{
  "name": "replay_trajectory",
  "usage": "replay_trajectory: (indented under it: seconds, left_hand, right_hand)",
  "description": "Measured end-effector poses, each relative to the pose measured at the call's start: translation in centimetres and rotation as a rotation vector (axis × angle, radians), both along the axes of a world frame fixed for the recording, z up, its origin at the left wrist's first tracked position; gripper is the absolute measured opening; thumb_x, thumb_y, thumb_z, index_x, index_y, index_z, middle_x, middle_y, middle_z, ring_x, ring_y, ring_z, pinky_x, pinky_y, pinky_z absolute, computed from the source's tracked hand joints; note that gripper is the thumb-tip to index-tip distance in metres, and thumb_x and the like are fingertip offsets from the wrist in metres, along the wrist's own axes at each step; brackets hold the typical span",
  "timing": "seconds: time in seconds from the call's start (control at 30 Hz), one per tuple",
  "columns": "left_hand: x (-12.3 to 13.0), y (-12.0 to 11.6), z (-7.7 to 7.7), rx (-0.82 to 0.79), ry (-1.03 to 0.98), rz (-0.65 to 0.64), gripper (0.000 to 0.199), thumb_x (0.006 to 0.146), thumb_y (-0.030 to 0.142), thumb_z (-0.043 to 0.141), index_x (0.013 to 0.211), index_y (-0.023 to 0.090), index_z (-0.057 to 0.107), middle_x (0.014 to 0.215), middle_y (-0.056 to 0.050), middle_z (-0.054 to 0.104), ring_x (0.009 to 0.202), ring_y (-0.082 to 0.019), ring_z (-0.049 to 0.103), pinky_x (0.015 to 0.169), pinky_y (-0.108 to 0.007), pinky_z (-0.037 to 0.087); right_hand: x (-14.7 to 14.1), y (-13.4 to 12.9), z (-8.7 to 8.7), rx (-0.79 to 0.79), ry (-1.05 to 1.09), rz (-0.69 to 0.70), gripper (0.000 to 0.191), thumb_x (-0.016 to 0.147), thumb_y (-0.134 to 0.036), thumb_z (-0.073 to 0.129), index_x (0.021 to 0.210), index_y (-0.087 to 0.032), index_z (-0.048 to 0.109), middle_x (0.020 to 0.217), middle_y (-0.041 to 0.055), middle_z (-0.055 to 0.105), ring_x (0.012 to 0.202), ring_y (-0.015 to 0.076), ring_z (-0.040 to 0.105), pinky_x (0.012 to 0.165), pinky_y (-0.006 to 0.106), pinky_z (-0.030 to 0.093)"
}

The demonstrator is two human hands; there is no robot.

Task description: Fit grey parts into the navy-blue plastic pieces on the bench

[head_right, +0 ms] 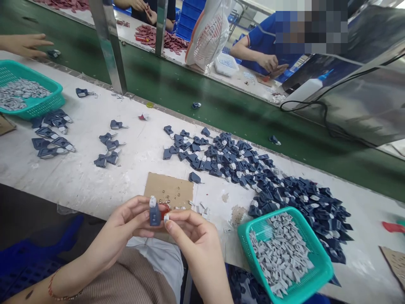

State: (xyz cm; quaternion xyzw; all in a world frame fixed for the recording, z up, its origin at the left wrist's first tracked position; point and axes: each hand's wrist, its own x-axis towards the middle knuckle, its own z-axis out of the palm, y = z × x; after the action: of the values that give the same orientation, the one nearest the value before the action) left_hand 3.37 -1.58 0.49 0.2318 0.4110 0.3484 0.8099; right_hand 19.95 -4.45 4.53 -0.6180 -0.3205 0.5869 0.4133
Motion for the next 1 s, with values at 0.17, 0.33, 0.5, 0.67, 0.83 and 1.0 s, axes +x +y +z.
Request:
replay_trajectory:
  seconds: [0.17,0.33,0.5,0.67,0.83,1.0]
  left_hand:
    - [0.7,-0.1,-0.5,0.074,0.054,0.073,0.025,0.083,0.036,0.071,0.095,0.018,0.059,0.101,-0.005,0.072,0.085,-0.016,0.070,0.067,-0.023,0.060]
    - [1.0,-0.7,-0.5,0.112,0.056,0.122,0.026,0.083,0.037,0.071,0.095,0.020,0.056,0.105,-0.004,0.068,0.093,-0.018,0.068,0.074,-0.028,0.062]
    - [1.4,-0.9,-0.2,0.109,0.021,0.154,0.026,0.081,0.035,0.074,0.092,0.021,0.055,0.103,-0.004,0.067,0.095,-0.019,0.068,0.073,-0.027,0.061]
    - [1.6,-1.0,-0.2,0.113,0.010,0.184,0.027,0.080,0.036,0.074,0.089,0.021,0.053,0.101,-0.002,0.066,0.095,-0.019,0.068,0.072,-0.026,0.060]
    - [1.5,-1.0,-0.2,0.129,0.002,0.179,0.022,0.085,0.033,0.070,0.089,0.021,0.052,0.100,0.000,0.067,0.094,-0.017,0.068,0.073,-0.025,0.060]
    - [1.4,-0.7,0.2,0.049,-0.007,0.097,0.025,0.084,0.035,0.072,0.091,0.020,0.053,0.100,-0.003,0.067,0.087,-0.014,0.066,0.066,-0.020,0.058]
  right_hand:
    - [-1.2,-0.3,0.0,0.099,-0.205,-0.011,0.016,0.075,-0.037,0.077,0.079,-0.022,0.073,0.093,0.0048,0.074,0.087,0.0168,0.072,0.076,0.020,0.059]
    - [-1.8,-0.4,0.1,0.147,-0.341,0.035,0.013,0.080,-0.035,0.071,0.081,-0.022,0.072,0.094,0.0047,0.073,0.085,0.0169,0.071,0.076,0.022,0.060]
    - [-2.0,-0.5,-0.1,0.225,-0.466,0.081,0.010,0.085,-0.030,0.066,0.084,-0.022,0.070,0.096,0.0061,0.072,0.088,0.0194,0.070,0.081,0.029,0.060]
    - [-2.0,-0.5,-0.3,0.276,-0.549,0.126,0.009,0.087,-0.030,0.064,0.085,-0.023,0.070,0.095,0.0049,0.071,0.092,0.0185,0.068,0.079,0.027,0.057]
    - [-1.7,0.1,-0.7,0.209,-0.388,0.065,0.014,0.081,-0.036,0.071,0.079,-0.022,0.070,0.091,0.0050,0.069,0.089,0.0190,0.065,0.076,0.027,0.054]
    - [-1.8,0.6,-1.4,0.045,-0.006,-0.043,0.028,0.072,-0.045,0.079,0.083,-0.022,0.067,0.081,0.0006,0.067,0.077,0.0145,0.061,0.069,0.023,0.051]
